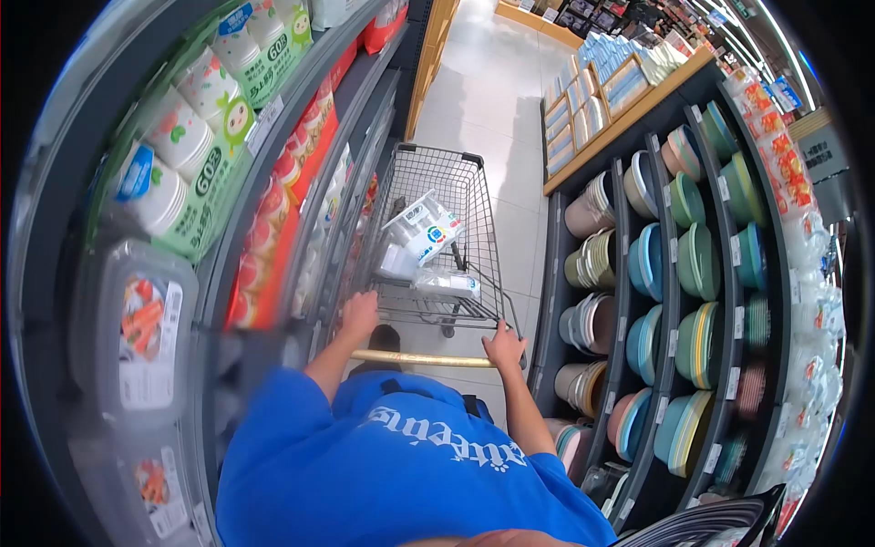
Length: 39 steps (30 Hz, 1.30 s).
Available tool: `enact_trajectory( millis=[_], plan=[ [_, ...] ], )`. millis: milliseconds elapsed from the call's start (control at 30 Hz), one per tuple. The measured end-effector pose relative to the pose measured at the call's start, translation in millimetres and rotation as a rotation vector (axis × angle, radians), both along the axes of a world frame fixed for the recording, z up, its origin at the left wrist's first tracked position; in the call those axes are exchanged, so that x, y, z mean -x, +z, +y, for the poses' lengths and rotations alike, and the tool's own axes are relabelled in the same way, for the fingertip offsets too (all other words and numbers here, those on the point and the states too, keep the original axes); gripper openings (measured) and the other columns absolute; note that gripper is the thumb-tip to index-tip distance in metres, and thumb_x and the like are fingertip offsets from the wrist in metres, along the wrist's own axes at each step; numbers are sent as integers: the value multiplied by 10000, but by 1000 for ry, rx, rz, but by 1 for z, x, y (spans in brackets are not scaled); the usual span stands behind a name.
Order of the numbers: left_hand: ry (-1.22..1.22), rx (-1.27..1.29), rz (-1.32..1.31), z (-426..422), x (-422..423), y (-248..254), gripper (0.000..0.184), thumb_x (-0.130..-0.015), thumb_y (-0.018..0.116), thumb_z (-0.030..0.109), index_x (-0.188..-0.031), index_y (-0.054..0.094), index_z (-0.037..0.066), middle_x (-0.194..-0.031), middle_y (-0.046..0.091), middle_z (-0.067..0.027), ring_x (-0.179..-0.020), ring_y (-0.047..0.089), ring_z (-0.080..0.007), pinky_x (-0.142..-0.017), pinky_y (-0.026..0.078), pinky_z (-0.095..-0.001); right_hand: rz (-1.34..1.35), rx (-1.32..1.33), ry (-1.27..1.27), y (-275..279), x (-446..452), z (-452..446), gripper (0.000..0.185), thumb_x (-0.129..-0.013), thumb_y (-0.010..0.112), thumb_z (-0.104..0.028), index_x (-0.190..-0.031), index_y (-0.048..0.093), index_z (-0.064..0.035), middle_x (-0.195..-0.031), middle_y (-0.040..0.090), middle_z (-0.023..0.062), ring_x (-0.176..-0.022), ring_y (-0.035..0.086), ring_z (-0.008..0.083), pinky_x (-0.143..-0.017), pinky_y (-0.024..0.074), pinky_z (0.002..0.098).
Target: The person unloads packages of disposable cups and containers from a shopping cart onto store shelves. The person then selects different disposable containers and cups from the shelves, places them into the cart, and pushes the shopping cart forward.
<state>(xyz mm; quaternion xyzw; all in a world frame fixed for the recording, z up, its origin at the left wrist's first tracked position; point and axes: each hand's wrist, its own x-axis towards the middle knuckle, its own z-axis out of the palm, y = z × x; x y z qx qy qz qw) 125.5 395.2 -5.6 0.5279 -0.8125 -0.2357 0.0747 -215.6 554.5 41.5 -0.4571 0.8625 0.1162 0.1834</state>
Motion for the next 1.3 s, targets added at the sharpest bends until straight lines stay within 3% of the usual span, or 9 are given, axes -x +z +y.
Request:
enact_trajectory(
  millis=[267,667,933,1067,1300],
  plan=[
    [77,-18,5,103,-18,7,121,-803,612,58,-919,579,63,-948,617,-123,-973,598,-347,-813,505,-482,41,124,15,-5,-17,80,580,-840,676,-355,-1321,520,-70,-1057,673,193,-982,667,351,-996,368,575],
    [128,-43,-12,204,-26,-1,143,-772,627,54,-912,602,72,-941,637,-106,-921,607,-347,-764,506,-491,78,207,1,-18,-20,161,466,-834,699,-328,-1209,607,-67,-975,686,161,-923,669,314,-957,392,519],
    [106,22,15,241,-71,-12,223,-732,638,38,-944,632,107,-873,647,-70,-902,617,-321,-748,499,-476,90,162,-31,-16,-69,207,468,-839,695,-340,-1206,599,-66,-974,688,155,-944,667,300,-957,384,521],
    [91,0,-6,259,-96,-10,122,-774,619,63,-894,634,85,-923,668,-96,-927,611,-337,-780,498,-485,76,155,-64,-14,-100,234,442,-826,707,-340,-1155,598,-66,-997,680,163,-952,661,320,-932,386,516],
    [13,0,12,271,-150,-13,139,-778,604,47,-910,625,85,-925,663,-102,-936,610,-341,-787,499,-483,72,141,-88,-14,-155,264,467,-816,703,-341,-1171,580,-62,-1039,670,191,-999,651,335,-945,375,547]
  ],
)
